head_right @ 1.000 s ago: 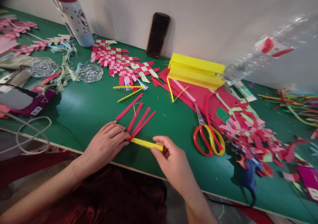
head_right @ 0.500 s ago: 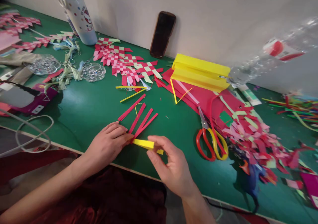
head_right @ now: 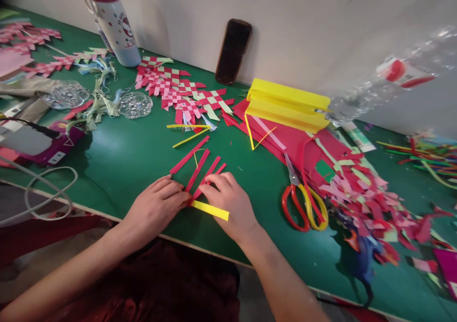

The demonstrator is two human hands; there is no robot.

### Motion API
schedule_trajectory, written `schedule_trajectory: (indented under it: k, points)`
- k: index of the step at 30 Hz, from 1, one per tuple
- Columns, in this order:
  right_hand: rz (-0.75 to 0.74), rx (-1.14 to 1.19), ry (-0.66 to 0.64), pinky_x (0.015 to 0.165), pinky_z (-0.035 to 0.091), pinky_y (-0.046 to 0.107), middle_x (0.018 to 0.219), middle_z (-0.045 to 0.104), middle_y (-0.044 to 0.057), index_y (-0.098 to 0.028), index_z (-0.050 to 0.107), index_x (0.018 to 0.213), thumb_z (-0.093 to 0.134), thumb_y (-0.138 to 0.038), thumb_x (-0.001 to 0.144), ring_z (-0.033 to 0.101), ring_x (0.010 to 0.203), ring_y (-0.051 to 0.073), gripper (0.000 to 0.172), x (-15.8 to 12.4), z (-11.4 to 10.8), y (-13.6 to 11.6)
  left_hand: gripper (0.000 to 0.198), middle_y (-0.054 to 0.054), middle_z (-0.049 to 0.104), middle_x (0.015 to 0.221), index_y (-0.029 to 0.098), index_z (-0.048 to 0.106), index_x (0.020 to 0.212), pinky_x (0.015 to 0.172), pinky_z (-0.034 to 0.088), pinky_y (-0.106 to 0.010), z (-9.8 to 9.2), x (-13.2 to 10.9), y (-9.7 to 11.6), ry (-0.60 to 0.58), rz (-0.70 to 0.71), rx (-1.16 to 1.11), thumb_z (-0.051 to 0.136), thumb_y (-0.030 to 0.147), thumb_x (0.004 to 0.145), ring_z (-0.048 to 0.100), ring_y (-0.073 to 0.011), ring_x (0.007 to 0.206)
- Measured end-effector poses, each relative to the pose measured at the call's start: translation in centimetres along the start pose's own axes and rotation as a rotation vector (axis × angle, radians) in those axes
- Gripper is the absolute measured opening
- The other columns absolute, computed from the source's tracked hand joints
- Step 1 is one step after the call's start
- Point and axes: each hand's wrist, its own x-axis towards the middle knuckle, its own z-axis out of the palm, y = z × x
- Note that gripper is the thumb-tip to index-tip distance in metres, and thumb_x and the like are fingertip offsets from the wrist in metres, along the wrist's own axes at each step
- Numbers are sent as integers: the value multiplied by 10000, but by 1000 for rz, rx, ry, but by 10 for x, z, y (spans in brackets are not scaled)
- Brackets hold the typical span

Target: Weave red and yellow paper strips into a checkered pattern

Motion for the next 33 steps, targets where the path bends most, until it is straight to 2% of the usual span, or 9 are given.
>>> schedule_trajectory:
  k: [5, 7, 11, 14, 18, 21, 25, 29, 33]
  points:
    - [-138, -38, -7, 907, 469, 384, 1120, 691, 73, -183, 686, 1047, 481, -189, 953, 562, 1049, 222, 225, -4, -10, 3, 207, -12, 622, 881, 202, 658, 1015, 1011, 451, -418, 0, -1, -1, -12, -3, 6, 452, 217, 1002, 588, -179, 894]
    - [-197, -54, 27, 922, 442, 402, 1111, 704, 67, -181, 672, 1058, 462, -166, 956, 581, 1076, 217, 234, -8, -18, 2, 194, -13, 625, 897, 204, 657, 1035, 1018, 445, -409, 1, -1, -1, -2, 6, 17, 466, 218, 998, 590, -177, 906]
    - [-278, -144, 109, 991, 387, 434, 949, 739, 26, -187, 668, 1000, 497, -99, 942, 643, 964, 181, 200, -16, -35, -7, 163, -16, 630, 899, 195, 654, 1034, 1008, 454, -399, 0, -2, -1, 8, 12, 43, 502, 222, 984, 598, -180, 898]
    - [-283, -171, 112, 988, 399, 435, 936, 744, 23, -180, 659, 1039, 550, -97, 925, 654, 945, 180, 178, -25, -47, -12, 169, -23, 633, 903, 184, 647, 1055, 1012, 455, -409, -2, -1, 0, -21, 26, 41, 496, 209, 983, 606, -185, 906]
    - [-253, -171, 179, 967, 435, 447, 952, 742, 64, -129, 607, 1175, 588, -16, 871, 654, 969, 196, 326, -42, -50, -10, 178, -32, 636, 925, 180, 645, 1059, 996, 470, -412, -2, -1, 1, -13, 27, 54, 484, 186, 982, 607, -189, 921]
    - [-182, -185, 296, 904, 490, 428, 909, 739, 90, -89, 588, 1173, 661, 29, 797, 656, 911, 194, 401, -53, -42, -7, 192, -35, 640, 921, 173, 648, 1043, 994, 475, -414, -2, -1, 1, 25, 32, 68, 470, 153, 976, 613, -187, 916]
    - [-126, -176, 351, 837, 517, 408, 859, 737, 79, -113, 615, 1070, 677, 40, 780, 666, 855, 192, 333, -60, -33, -7, 201, -55, 640, 913, 159, 659, 1027, 962, 500, -417, -4, 0, 2, -5, 36, 77, 464, 164, 978, 612, -200, 905]
    - [-118, -130, 369, 826, 527, 401, 861, 734, 52, -169, 648, 974, 660, 36, 788, 678, 884, 202, 278, -60, -38, -5, 207, -66, 639, 904, 154, 664, 1023, 924, 520, -411, -6, 1, 4, -6, 25, 78, 462, 176, 980, 605, -211, 899]
    - [83, -101, 528, 831, 541, 372, 875, 720, 32, -216, 679, 977, 682, -2, 774, 675, 893, 198, 295, -62, -48, 4, 234, -66, 641, 885, 149, 659, 1001, 917, 524, -397, -4, 1, 4, -6, 33, 100, 427, 143, 982, 614, -206, 911]
